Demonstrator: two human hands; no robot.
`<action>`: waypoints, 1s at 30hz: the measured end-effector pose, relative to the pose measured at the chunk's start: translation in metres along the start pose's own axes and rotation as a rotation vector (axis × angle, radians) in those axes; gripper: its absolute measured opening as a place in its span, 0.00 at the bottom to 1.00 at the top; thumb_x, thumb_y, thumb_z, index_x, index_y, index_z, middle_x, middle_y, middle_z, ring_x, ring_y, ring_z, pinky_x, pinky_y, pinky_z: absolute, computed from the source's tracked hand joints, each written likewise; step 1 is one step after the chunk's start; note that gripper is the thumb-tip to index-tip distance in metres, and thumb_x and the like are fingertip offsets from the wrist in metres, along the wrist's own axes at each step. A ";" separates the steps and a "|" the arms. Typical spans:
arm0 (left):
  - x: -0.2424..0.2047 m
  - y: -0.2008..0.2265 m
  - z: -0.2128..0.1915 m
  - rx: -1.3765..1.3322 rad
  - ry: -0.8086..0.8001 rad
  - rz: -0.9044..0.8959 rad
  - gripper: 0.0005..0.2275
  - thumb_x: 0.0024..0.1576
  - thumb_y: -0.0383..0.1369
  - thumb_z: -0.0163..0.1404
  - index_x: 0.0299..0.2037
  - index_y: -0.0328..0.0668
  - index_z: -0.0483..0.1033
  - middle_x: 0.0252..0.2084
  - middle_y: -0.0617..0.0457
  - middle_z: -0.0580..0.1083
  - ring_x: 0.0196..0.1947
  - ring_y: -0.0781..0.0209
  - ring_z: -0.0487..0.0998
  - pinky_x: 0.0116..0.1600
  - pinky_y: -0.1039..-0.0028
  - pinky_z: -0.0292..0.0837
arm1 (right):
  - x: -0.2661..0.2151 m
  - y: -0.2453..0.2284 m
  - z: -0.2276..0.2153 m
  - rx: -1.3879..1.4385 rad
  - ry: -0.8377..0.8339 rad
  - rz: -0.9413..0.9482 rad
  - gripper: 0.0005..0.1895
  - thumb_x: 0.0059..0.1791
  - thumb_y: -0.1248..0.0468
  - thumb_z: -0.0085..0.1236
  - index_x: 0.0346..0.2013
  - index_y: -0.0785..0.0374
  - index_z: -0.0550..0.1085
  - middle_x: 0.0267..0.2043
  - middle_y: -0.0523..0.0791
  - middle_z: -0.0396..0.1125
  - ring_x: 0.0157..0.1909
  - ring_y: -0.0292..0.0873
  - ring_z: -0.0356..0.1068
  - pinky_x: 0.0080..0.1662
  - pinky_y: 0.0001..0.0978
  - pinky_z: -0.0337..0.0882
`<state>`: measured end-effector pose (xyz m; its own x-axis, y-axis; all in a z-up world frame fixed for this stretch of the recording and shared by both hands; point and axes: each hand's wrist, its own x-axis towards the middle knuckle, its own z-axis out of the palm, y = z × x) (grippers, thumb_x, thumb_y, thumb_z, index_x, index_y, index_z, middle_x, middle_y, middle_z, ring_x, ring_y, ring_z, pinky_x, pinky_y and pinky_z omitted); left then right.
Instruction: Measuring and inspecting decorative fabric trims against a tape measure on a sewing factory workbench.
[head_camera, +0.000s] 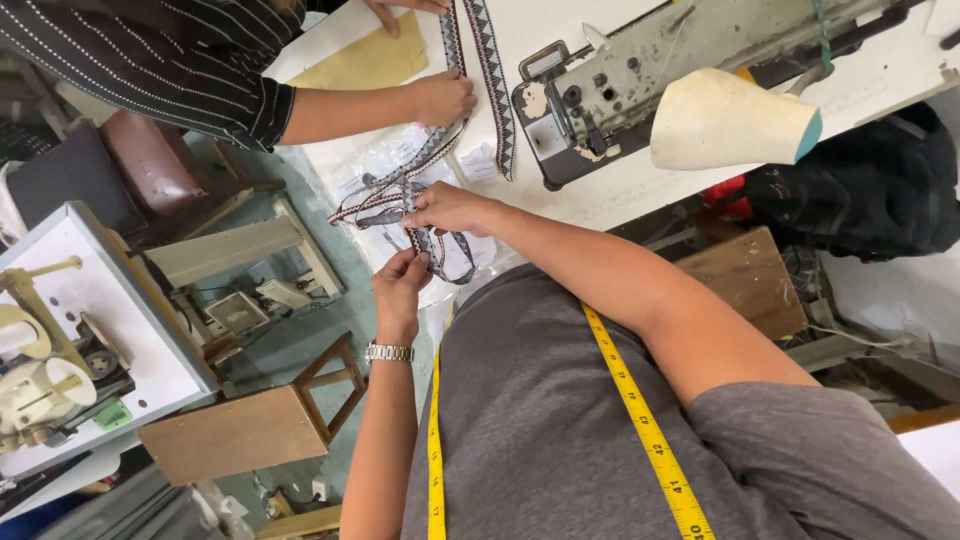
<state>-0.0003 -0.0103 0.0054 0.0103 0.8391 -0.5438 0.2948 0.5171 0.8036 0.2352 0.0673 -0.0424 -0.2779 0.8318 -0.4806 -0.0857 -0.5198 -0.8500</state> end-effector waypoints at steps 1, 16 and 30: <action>0.000 -0.003 0.000 -0.001 -0.002 -0.003 0.10 0.72 0.32 0.71 0.59 0.37 0.94 0.43 0.52 0.86 0.45 0.64 0.91 0.55 0.66 0.95 | 0.000 0.001 0.001 -0.009 -0.001 0.002 0.27 0.58 0.49 0.81 0.27 0.62 0.77 0.33 0.47 0.67 0.40 0.43 0.75 0.43 0.38 0.89; -0.007 -0.002 0.014 -0.038 -0.003 -0.002 0.09 0.71 0.32 0.71 0.56 0.37 0.94 0.40 0.56 0.83 0.42 0.67 0.89 0.52 0.71 0.94 | -0.015 -0.005 -0.007 0.009 -0.010 0.027 0.28 0.57 0.49 0.82 0.26 0.58 0.73 0.35 0.44 0.64 0.44 0.41 0.74 0.44 0.37 0.89; 0.003 0.008 0.006 -0.003 0.036 0.068 0.12 0.71 0.33 0.71 0.58 0.32 0.93 0.43 0.47 0.84 0.48 0.60 0.86 0.54 0.65 0.92 | -0.041 -0.044 0.003 0.069 -0.031 0.028 0.30 0.65 0.47 0.77 0.60 0.76 0.84 0.65 0.59 0.74 0.73 0.58 0.77 0.65 0.55 0.87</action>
<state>0.0081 -0.0045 0.0085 -0.0039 0.8776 -0.4794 0.2918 0.4595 0.8389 0.2475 0.0553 0.0156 -0.3103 0.8110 -0.4960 -0.1432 -0.5557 -0.8190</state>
